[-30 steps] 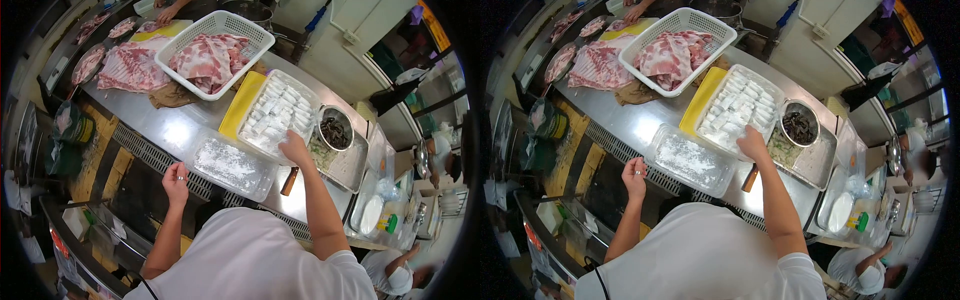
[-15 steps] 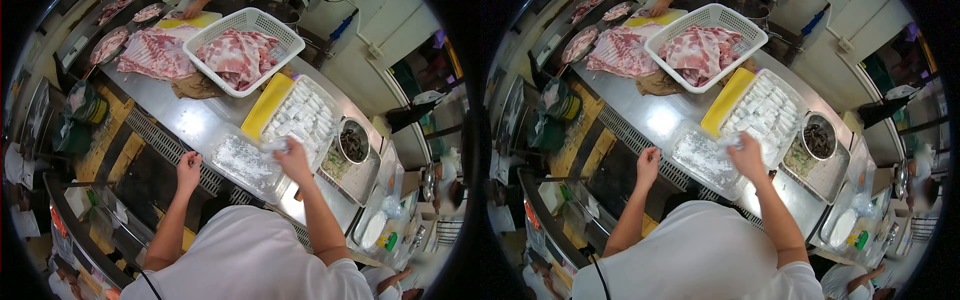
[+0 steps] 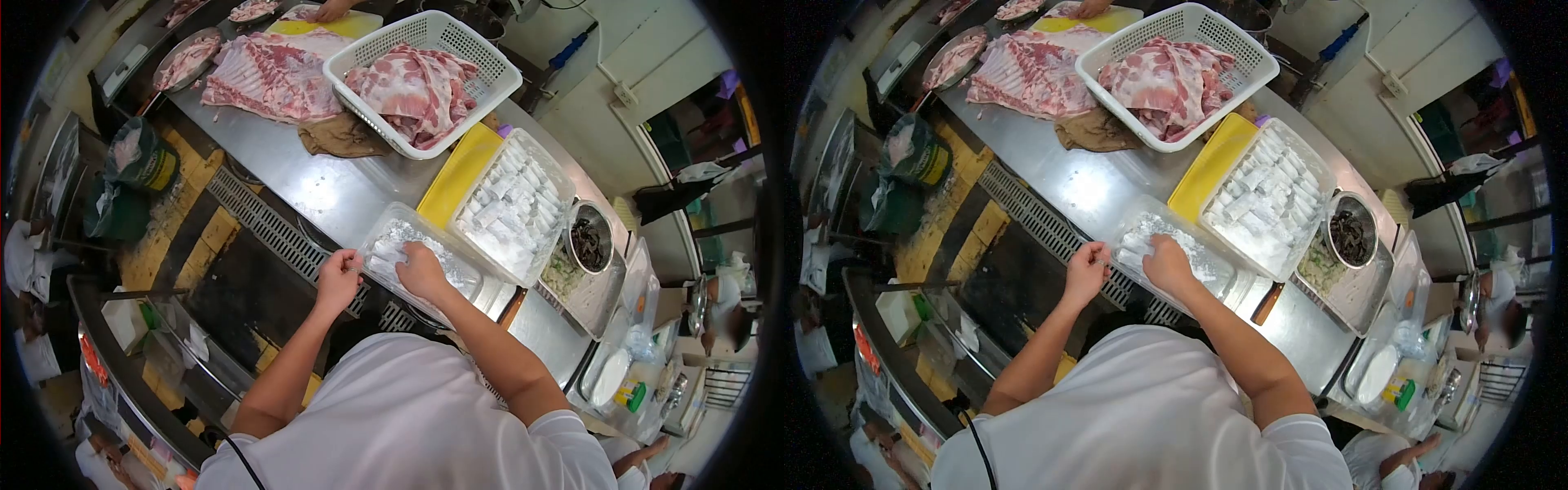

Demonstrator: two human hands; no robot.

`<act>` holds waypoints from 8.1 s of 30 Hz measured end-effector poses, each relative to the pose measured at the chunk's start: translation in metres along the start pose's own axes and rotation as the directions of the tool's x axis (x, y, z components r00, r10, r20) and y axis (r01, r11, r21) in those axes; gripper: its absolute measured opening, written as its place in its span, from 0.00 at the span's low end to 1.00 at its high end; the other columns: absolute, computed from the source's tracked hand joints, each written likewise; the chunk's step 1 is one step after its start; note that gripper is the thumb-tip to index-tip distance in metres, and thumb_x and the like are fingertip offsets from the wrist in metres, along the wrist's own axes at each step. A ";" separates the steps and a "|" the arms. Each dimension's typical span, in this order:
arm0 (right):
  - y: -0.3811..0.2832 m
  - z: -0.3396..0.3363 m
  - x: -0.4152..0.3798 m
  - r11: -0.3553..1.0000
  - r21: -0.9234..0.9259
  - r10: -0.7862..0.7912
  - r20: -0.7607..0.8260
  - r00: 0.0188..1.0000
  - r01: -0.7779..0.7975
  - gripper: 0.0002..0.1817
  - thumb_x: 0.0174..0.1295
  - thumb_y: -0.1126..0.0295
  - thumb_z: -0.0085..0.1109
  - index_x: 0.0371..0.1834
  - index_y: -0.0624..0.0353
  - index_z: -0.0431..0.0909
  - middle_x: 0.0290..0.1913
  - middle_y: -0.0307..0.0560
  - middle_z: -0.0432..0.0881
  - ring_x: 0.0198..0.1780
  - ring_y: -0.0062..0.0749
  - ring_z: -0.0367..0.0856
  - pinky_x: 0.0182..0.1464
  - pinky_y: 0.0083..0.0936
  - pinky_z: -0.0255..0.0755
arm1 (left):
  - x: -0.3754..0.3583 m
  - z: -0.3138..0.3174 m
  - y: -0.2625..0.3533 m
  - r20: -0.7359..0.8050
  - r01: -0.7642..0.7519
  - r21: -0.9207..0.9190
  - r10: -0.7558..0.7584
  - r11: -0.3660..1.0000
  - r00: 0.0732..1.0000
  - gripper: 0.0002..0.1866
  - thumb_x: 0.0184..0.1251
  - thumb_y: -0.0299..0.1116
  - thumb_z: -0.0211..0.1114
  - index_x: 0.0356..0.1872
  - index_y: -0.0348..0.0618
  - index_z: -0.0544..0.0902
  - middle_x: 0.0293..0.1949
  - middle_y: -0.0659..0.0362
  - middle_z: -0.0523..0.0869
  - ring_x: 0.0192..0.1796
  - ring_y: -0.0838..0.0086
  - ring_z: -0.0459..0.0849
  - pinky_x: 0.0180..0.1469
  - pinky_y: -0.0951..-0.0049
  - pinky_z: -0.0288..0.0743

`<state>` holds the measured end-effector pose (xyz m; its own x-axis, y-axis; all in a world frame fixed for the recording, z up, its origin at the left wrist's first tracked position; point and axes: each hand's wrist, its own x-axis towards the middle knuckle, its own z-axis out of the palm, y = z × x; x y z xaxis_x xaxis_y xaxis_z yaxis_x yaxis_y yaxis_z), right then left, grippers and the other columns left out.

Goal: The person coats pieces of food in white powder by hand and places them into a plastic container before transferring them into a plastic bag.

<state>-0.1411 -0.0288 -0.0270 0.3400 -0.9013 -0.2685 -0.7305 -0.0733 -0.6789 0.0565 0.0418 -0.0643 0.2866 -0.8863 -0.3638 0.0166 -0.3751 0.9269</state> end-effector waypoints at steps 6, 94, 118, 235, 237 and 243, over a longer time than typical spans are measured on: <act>-0.009 -0.018 0.000 0.944 -0.176 -0.229 0.259 0.938 0.279 0.32 0.55 0.79 0.65 0.67 0.70 0.75 0.58 0.63 0.79 0.62 0.62 0.80 0.65 0.44 0.77 | -0.003 -0.005 0.010 0.051 0.042 -0.002 -0.042 0.999 0.998 0.12 0.82 0.35 0.66 0.53 0.36 0.83 0.34 0.63 0.85 0.29 0.82 0.82 0.30 0.78 0.76; 0.109 -0.186 -0.002 0.875 -0.476 0.048 -0.110 0.993 -0.095 0.19 0.57 0.66 0.72 0.49 0.63 0.85 0.48 0.66 0.88 0.54 0.61 0.87 0.58 0.47 0.82 | -0.056 0.075 0.046 0.031 -0.304 0.003 0.304 0.953 0.952 0.09 0.77 0.29 0.70 0.49 0.34 0.87 0.33 0.63 0.89 0.34 0.85 0.83 0.38 0.79 0.78; 0.114 -0.185 -0.020 0.886 -0.118 0.424 -0.186 0.886 -0.449 0.26 0.61 0.61 0.68 0.51 0.76 0.82 0.52 0.77 0.86 0.58 0.65 0.86 0.61 0.45 0.80 | -0.047 0.076 0.049 0.032 -0.307 -0.025 0.308 0.951 0.951 0.08 0.77 0.27 0.70 0.49 0.34 0.87 0.34 0.63 0.88 0.36 0.84 0.83 0.41 0.80 0.78; -0.011 -0.078 -0.030 0.990 -0.072 -0.132 -0.121 0.984 0.124 0.21 0.60 0.77 0.64 0.58 0.68 0.81 0.58 0.65 0.84 0.59 0.63 0.83 0.63 0.47 0.77 | -0.032 0.008 0.032 -0.139 -0.287 0.040 0.290 0.957 0.947 0.11 0.76 0.25 0.68 0.55 0.36 0.85 0.36 0.64 0.86 0.35 0.83 0.79 0.39 0.78 0.76; -0.005 -0.054 -0.012 0.922 -0.200 -0.356 -0.104 0.929 0.331 0.22 0.61 0.79 0.60 0.60 0.68 0.80 0.59 0.64 0.84 0.63 0.61 0.81 0.66 0.47 0.75 | -0.030 0.007 0.031 -0.117 -0.272 0.039 0.275 0.961 0.954 0.11 0.76 0.25 0.68 0.55 0.36 0.85 0.37 0.64 0.87 0.35 0.83 0.79 0.40 0.78 0.76; -0.010 -0.027 0.027 0.754 -0.523 -0.376 0.152 0.914 0.397 0.23 0.61 0.80 0.56 0.62 0.66 0.79 0.57 0.61 0.84 0.64 0.57 0.79 0.69 0.47 0.73 | -0.025 0.023 0.042 -0.045 -0.258 0.021 0.259 0.966 0.965 0.11 0.77 0.26 0.68 0.56 0.36 0.85 0.39 0.63 0.87 0.38 0.83 0.80 0.41 0.79 0.77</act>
<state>-0.1410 -0.0642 -0.0092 0.6753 -0.7316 -0.0939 -0.7258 -0.6364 -0.2613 0.0282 0.0414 -0.0182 0.3236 -0.9401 -0.1069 -0.0781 -0.1391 0.9872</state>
